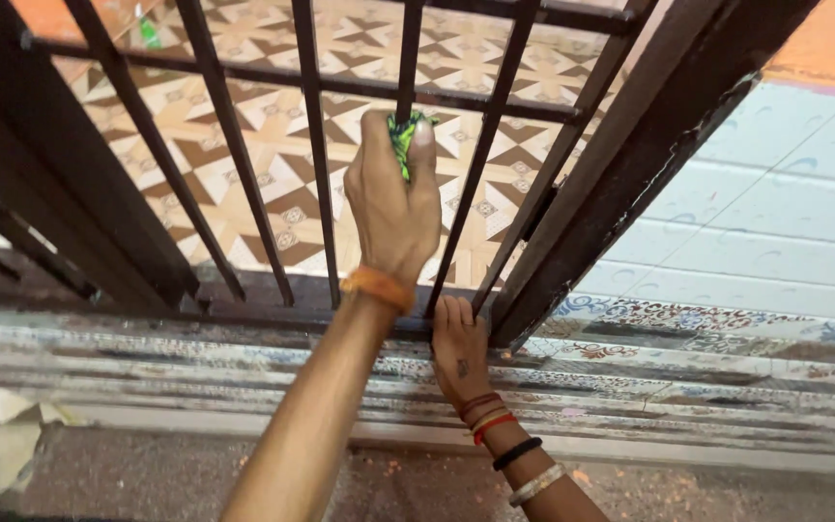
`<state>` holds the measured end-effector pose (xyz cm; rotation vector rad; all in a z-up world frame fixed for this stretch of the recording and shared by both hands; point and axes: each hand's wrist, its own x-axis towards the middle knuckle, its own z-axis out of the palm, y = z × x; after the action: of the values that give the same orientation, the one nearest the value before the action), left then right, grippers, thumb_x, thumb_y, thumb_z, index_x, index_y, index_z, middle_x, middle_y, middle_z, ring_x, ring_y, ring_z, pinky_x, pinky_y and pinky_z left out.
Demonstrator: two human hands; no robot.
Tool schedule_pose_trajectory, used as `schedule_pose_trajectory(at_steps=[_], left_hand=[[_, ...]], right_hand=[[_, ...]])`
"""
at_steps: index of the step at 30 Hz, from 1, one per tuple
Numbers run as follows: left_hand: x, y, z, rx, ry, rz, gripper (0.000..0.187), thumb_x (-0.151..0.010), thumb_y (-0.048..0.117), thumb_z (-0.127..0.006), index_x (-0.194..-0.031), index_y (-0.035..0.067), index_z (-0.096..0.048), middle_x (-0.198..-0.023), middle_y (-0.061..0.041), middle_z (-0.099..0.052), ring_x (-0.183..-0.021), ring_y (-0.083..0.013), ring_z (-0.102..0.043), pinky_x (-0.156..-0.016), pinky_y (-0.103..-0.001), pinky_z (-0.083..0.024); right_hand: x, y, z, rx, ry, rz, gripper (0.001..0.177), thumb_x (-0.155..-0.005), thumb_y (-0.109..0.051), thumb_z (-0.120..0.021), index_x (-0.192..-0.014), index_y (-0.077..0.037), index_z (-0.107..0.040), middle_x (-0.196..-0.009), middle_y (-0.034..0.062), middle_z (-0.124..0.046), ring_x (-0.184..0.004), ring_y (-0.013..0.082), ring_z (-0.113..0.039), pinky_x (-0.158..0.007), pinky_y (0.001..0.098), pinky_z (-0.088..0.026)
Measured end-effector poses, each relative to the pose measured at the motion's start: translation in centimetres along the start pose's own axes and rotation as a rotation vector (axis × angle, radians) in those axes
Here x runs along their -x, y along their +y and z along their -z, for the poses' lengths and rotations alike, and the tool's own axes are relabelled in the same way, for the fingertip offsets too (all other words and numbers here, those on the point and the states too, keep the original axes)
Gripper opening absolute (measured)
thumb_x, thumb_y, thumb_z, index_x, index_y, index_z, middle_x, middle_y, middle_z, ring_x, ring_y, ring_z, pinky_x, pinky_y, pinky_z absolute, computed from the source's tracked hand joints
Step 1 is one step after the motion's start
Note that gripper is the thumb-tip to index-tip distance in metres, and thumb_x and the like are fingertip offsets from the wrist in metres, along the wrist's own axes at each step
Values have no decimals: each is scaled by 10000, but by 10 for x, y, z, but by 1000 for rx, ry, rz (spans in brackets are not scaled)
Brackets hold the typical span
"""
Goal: The person wipes the metal bars of a security gate using a patterned cloth. They systematically clean the vertical and horizontal bars, moving from top to bottom and side to side.
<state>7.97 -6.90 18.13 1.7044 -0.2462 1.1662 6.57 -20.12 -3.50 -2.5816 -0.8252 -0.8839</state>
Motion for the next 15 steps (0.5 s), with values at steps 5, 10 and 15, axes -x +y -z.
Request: schedule_pose_trajectory(at_steps=[5, 10, 15], left_hand=[[50, -29, 3, -122, -20, 131, 298, -1087, 281, -490, -950, 17, -482, -640, -149, -546, -544, -257, -554, -503, -421, -397], [123, -75, 0, -208, -16, 312, 299, -1060, 270, -532, -953, -4, -479, -721, -214, -588, -618, -372, -582, -578, -469, -438], [167, -100, 10, -399, -51, 179, 286, -1022, 220, -561, -1128, -42, -515, -941, -289, -635, -834, -487, -602, -722, -544, -458]], right_hand=[[-2, 0, 11, -8, -38, 48, 612, -670, 23, -583, -1274, 85, -504, -1210, 202, -522, -1117, 372, -498, -802, 470, -425], [5, 8, 4, 34, -54, 77, 619, -709, 37, -615, -1317, 77, -501, -1199, 178, -525, -1124, 356, -502, -802, 462, -432], [4, 8, 11, -6, -174, 52, 698, -642, 63, -653, -1317, 58, -476, -1216, 171, -512, -1141, 361, -491, -791, 469, -434]])
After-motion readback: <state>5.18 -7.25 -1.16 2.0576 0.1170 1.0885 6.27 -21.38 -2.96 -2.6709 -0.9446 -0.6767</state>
